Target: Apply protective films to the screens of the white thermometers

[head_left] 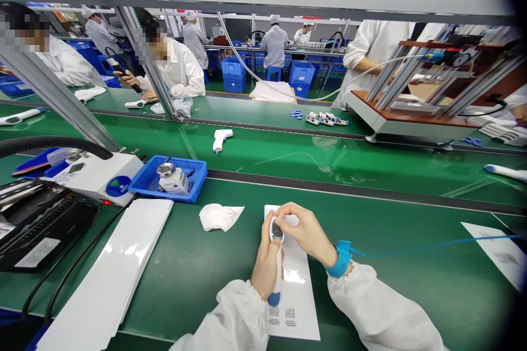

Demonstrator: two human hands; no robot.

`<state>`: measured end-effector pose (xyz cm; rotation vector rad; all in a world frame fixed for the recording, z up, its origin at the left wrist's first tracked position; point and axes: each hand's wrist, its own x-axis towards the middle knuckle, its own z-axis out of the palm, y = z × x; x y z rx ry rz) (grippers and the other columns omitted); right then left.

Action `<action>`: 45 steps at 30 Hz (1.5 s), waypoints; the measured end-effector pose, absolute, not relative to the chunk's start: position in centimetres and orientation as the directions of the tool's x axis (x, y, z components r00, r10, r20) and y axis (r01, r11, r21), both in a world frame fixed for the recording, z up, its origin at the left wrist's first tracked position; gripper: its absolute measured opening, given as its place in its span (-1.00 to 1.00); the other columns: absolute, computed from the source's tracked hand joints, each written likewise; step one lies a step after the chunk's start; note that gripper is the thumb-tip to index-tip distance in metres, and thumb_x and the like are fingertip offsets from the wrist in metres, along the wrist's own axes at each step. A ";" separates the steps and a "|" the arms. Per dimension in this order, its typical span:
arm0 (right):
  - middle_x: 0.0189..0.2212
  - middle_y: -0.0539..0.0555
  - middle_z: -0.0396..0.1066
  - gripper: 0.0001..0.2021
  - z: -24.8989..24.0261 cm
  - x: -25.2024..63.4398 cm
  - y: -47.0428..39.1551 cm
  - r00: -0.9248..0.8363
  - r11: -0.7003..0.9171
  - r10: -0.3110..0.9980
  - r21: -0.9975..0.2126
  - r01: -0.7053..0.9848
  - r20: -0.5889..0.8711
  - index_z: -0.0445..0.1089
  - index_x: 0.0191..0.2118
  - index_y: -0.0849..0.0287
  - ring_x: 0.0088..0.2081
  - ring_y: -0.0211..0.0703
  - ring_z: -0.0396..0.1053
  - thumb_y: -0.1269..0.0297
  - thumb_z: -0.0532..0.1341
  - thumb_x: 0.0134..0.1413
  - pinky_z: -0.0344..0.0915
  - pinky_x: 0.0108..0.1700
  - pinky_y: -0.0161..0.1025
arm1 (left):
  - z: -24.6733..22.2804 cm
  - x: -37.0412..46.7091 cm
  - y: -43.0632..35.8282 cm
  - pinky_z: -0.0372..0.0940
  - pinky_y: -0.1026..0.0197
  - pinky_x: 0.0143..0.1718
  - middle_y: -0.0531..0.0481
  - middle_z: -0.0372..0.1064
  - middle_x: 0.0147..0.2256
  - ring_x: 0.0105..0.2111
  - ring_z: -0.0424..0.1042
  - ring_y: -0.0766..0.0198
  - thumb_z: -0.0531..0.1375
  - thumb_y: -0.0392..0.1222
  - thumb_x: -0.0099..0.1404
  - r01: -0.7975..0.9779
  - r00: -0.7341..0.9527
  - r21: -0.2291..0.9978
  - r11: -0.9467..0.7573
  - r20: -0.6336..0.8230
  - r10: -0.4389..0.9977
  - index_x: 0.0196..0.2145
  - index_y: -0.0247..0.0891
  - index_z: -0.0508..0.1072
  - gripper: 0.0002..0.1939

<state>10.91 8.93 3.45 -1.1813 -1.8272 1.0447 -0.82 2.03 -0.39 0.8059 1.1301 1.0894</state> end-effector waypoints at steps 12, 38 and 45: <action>-0.31 0.02 0.52 -0.93 3.9 10.5 9.0 -0.296 0.206 0.951 -0.889 0.408 0.085 0.43 -0.37 0.10 -0.23 -0.12 0.43 0.27 0.22 0.08 0.30 -0.11 -0.19 | 0.5 -0.8 3.0 0.21 0.38 -0.72 0.18 0.09 -0.58 -0.68 0.13 0.38 -0.07 0.10 0.37 -0.266 0.019 0.907 0.326 -0.333 0.943 0.26 -0.11 -0.01 -0.43; -0.15 0.09 0.39 -0.80 1.7 10.8 9.2 -0.363 0.013 0.928 -0.968 0.249 -0.081 0.35 -0.21 0.14 -0.07 -0.05 0.35 0.18 0.23 0.06 0.23 0.06 -0.04 | -0.5 -1.8 3.0 0.21 0.32 -0.63 0.13 0.20 -0.39 -0.70 0.22 0.46 0.01 -0.15 0.30 -0.310 0.198 0.875 0.371 -0.323 0.926 0.28 -0.05 -0.23 -0.32; 0.03 0.09 0.24 -0.61 2.3 11.0 8.4 -0.525 0.104 0.850 -0.967 0.233 -0.035 0.30 0.00 0.05 0.14 -0.02 0.17 0.34 0.24 -0.01 0.08 0.21 0.00 | 0.0 -2.5 3.2 0.23 0.28 -0.58 0.02 0.26 -0.29 -0.61 0.28 0.39 0.07 -0.34 -0.03 -0.512 0.268 0.755 0.409 -0.312 0.912 0.28 -0.07 -0.17 -0.08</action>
